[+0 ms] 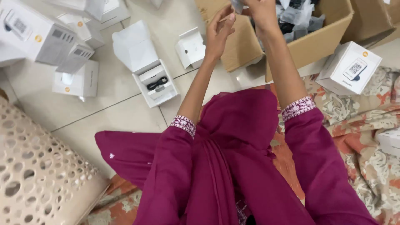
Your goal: The person packs small boxed products and cables into larger shipping boxes while sitting on the floor.
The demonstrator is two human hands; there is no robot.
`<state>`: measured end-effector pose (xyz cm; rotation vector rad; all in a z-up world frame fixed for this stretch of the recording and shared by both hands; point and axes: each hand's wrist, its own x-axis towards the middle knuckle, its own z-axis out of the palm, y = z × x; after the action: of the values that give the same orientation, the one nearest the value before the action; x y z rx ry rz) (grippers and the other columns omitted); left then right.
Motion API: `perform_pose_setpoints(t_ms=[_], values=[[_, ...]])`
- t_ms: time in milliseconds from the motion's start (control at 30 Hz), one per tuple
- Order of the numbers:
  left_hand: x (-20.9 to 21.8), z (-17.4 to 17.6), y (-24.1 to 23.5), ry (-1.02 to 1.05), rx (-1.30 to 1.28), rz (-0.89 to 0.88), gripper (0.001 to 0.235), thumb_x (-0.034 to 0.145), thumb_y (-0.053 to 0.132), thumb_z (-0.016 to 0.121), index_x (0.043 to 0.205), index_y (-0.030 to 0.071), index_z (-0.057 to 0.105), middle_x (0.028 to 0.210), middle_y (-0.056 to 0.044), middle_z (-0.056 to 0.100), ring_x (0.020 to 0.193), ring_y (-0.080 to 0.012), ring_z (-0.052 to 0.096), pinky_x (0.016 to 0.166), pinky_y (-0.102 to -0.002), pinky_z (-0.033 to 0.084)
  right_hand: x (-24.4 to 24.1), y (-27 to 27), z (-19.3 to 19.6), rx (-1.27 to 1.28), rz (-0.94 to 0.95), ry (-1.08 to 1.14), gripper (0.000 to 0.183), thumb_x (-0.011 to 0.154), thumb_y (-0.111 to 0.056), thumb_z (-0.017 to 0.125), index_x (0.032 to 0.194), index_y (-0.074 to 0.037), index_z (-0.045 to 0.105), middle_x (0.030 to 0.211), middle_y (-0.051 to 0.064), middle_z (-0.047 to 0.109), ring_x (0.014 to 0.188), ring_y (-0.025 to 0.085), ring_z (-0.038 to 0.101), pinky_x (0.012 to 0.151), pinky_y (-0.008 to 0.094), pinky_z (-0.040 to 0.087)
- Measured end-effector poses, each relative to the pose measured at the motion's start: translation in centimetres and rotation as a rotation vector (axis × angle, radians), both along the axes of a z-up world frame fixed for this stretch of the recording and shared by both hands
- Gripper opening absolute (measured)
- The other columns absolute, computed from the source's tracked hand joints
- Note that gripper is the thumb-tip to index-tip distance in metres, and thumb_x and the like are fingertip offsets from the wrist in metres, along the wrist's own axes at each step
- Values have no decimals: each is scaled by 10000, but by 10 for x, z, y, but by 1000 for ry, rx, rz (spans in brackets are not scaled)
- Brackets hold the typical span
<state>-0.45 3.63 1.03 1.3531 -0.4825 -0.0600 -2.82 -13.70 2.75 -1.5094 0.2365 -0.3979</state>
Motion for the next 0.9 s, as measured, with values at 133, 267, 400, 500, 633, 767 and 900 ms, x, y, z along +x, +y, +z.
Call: perform_pose_setpoints(t_ms=[133, 267, 400, 500, 633, 767, 900], values=[[-17, 9, 85, 313, -130, -141, 441, 1019, 380, 661, 1331, 69, 643, 1246, -47, 689, 1153, -159, 665, 956, -384, 612, -33, 130, 57, 193, 142, -159, 232, 985, -75, 769, 1190, -27, 671, 1140, 52, 731, 1034, 142, 708, 897, 316, 600], [-38, 16, 172, 277, -153, -82, 409, 1033, 365, 722, 1235, 9, 710, 1108, -62, 739, 1043, -161, 718, 929, -370, 661, -52, 200, 25, 290, 266, -133, 326, 986, -73, 778, 1283, -17, 656, 1194, 69, 723, 1108, 141, 689, 976, 302, 591], [-57, 35, 258, 331, -121, 34, 430, 964, 357, 742, 1246, 38, 678, 1041, -39, 742, 954, -124, 711, 792, -306, 633, -55, 241, 35, 322, 423, -52, 342, 984, -129, 764, 1298, -34, 667, 1190, 23, 712, 1091, 94, 682, 916, 255, 574], [-63, 38, 299, 213, 154, 73, 404, 914, 309, 784, 1205, 47, 687, 1029, -38, 752, 907, -103, 743, 740, -287, 678, -38, 260, 34, 150, 509, -32, 227, 1026, -165, 764, 1202, -36, 705, 1078, -7, 719, 946, 63, 659, 781, 223, 535], [-65, 43, 330, 65, 316, 95, 379, 891, 228, 843, 1181, 12, 731, 980, -74, 763, 877, -123, 736, 737, -272, 652, -15, 285, 50, -57, 619, -27, 117, 1069, -129, 783, 1091, -16, 761, 934, 0, 728, 809, 81, 658, 710, 246, 537], [-65, 44, 347, 137, 169, -23, 418, 854, 177, 860, 1202, 1, 709, 1038, -76, 746, 895, -138, 742, 736, -289, 662, -20, 315, 71, 168, 649, 179, 117, 970, -93, 780, 1080, -84, 742, 910, -22, 745, 786, 85, 708, 670, 247, 594], [-66, 27, 350, 110, 69, 38, 506, 854, 187, 858, 1275, 26, 628, 1053, -78, 750, 982, -132, 723, 763, -285, 633, -15, 315, 24, 260, 682, 272, 113, 965, -106, 771, 1071, -95, 733, 919, -32, 737, 799, 85, 705, 670, 246, 598]])
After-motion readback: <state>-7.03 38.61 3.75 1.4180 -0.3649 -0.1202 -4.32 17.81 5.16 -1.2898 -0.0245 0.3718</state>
